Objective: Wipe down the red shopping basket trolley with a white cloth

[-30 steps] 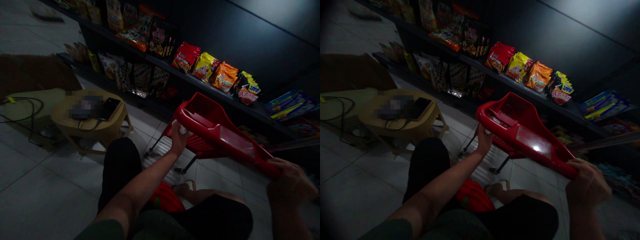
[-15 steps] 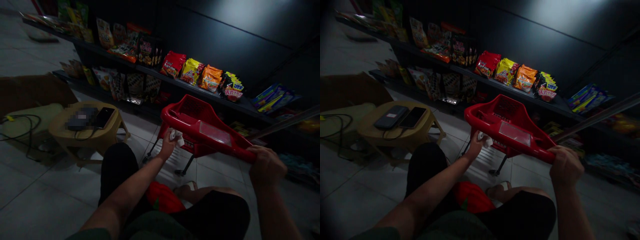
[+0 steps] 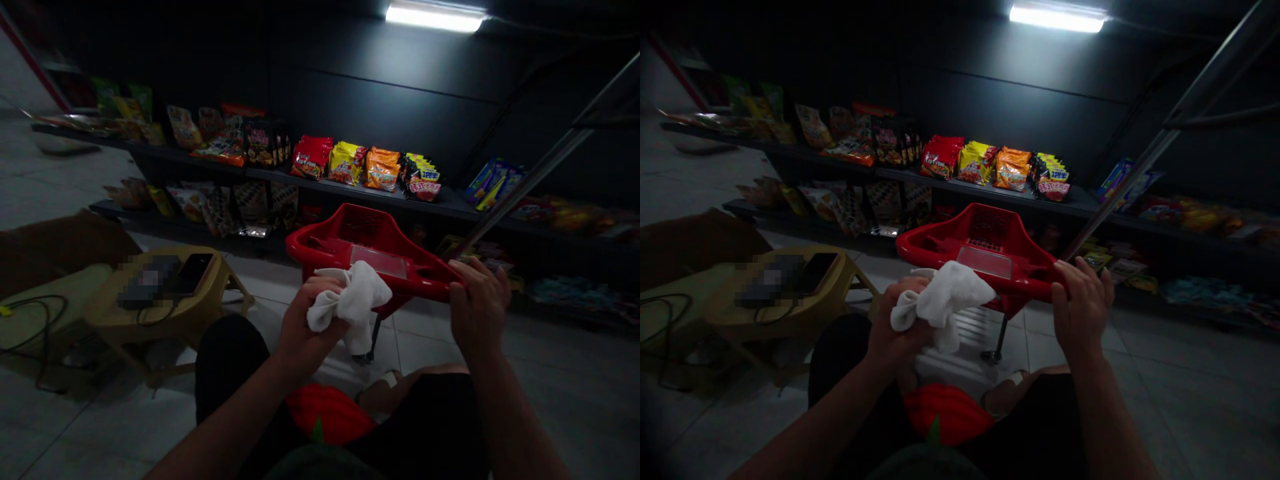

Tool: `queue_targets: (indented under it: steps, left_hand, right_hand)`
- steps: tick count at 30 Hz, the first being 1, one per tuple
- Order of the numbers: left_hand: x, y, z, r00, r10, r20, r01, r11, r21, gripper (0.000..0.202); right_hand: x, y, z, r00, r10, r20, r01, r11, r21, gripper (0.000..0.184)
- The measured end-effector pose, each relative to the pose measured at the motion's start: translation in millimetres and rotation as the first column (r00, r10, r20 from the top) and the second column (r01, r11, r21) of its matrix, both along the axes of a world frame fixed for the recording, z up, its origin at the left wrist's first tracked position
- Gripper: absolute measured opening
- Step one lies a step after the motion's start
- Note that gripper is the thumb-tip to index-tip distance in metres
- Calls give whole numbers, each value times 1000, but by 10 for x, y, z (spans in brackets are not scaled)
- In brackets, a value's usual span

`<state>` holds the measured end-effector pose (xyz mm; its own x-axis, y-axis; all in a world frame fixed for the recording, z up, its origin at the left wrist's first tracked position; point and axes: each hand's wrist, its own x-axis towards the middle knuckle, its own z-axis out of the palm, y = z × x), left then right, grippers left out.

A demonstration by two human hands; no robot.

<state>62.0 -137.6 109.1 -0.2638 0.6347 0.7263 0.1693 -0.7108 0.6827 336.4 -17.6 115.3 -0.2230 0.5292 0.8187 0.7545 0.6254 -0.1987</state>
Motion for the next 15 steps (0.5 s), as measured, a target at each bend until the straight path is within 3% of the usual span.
queue_targets:
  steps: [2,4,6,8,10,11,13,15]
  left_hand:
    - [114,54,183,993,14,-119,-3,996,85,27]
    - [255,86,318,960,-18,-280,50,993,107,32]
    - [371,86,451,875,-112,-472,172,982,84,40]
    - [404,77,613,739,-251,-625,304,952,-23,50]
    - [316,120,796,627,-356,-694,342,925,-165,61]
    - [229,182,883,617,-371,-694,317,924,-213,65]
    - [-3,410,1026,696,-308,-649,200,951,-236,63]
    - [-250,763,1114,794,-213,-570,54,958,-283,45]
  right_hand:
    - [-134,-270,28,973,220,-73,-223,974,-45,43]
    - [-280,-524,64,873,464,-149,-485,860,-161,57]
    - [-392,-680,111,801,554,-226,-597,769,-230,66]
    - [-421,-690,160,798,533,-281,-593,778,-208,57]
    - [-358,-564,206,814,454,-363,-521,846,-110,42]
    - [-304,-467,229,824,395,-407,-455,889,-57,39]
    - [-188,-247,280,856,240,-457,-281,959,-22,39]
    - [-108,-48,341,913,89,-398,-141,985,-103,40]
